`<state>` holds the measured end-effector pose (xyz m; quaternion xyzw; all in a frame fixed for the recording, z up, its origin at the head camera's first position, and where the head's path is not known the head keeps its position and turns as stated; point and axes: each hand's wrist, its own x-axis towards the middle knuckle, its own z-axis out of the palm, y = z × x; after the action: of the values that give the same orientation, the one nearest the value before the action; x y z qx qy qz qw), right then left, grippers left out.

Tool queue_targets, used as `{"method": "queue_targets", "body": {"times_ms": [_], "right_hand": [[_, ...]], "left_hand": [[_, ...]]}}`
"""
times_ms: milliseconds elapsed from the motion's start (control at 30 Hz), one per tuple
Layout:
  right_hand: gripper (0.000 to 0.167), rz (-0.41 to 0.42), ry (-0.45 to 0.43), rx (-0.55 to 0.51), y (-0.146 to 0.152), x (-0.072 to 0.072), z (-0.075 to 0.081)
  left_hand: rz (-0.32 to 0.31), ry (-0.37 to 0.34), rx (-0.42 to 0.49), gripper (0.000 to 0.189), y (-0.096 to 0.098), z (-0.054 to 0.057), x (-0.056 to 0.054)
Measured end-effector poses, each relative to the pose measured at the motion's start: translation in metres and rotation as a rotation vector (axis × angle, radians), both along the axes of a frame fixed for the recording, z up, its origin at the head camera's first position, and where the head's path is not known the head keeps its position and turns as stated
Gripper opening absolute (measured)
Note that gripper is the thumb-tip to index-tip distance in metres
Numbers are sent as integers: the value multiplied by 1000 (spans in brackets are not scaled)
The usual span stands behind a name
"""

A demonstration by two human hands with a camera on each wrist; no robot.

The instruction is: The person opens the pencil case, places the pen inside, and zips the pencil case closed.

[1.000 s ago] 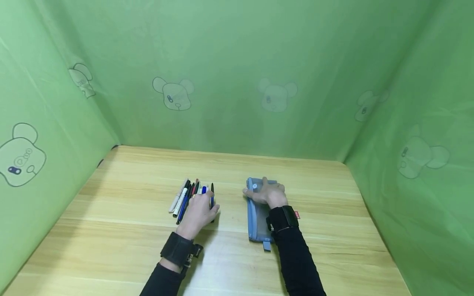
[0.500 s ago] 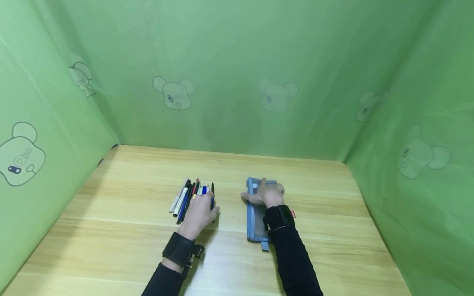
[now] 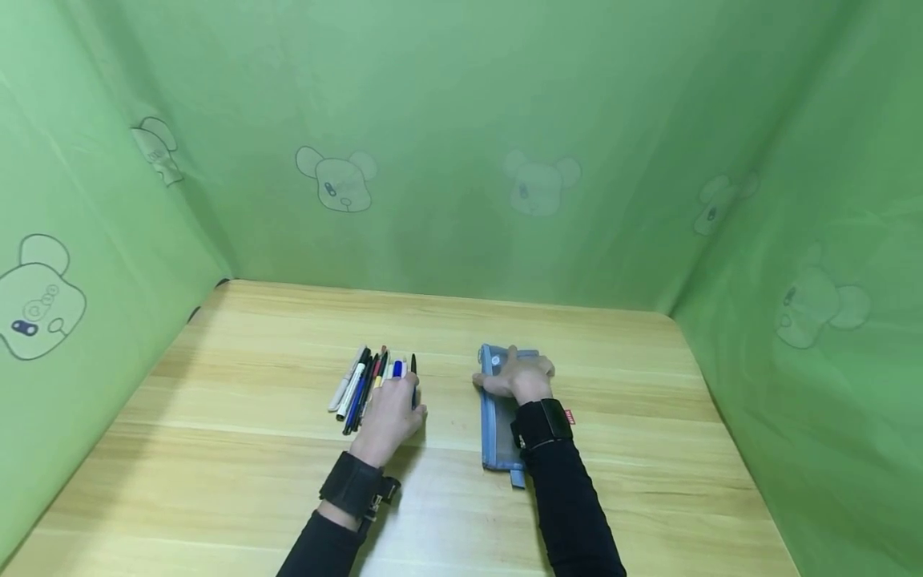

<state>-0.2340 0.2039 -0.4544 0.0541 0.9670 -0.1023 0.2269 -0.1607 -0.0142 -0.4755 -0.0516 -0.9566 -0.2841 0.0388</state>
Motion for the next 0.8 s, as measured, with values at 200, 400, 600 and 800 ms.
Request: {"method": "queue_targets", "body": {"times_ms": [200,400,600,800], "right_hand": [[103,-58,-11,-75,0,1,-1],[100,-42,6,-80,1,2,-4],[98,-33,-18,-112,3,1,-2],[95,-2,-38,-137,7,-1,2]], "left_hand": [[2,15,-11,30,1,-1,0],[5,0,-11,31,4,-3,-1],[13,48,-30,36,9,-4,0],[49,75,-10,33,16,-4,1]]}}
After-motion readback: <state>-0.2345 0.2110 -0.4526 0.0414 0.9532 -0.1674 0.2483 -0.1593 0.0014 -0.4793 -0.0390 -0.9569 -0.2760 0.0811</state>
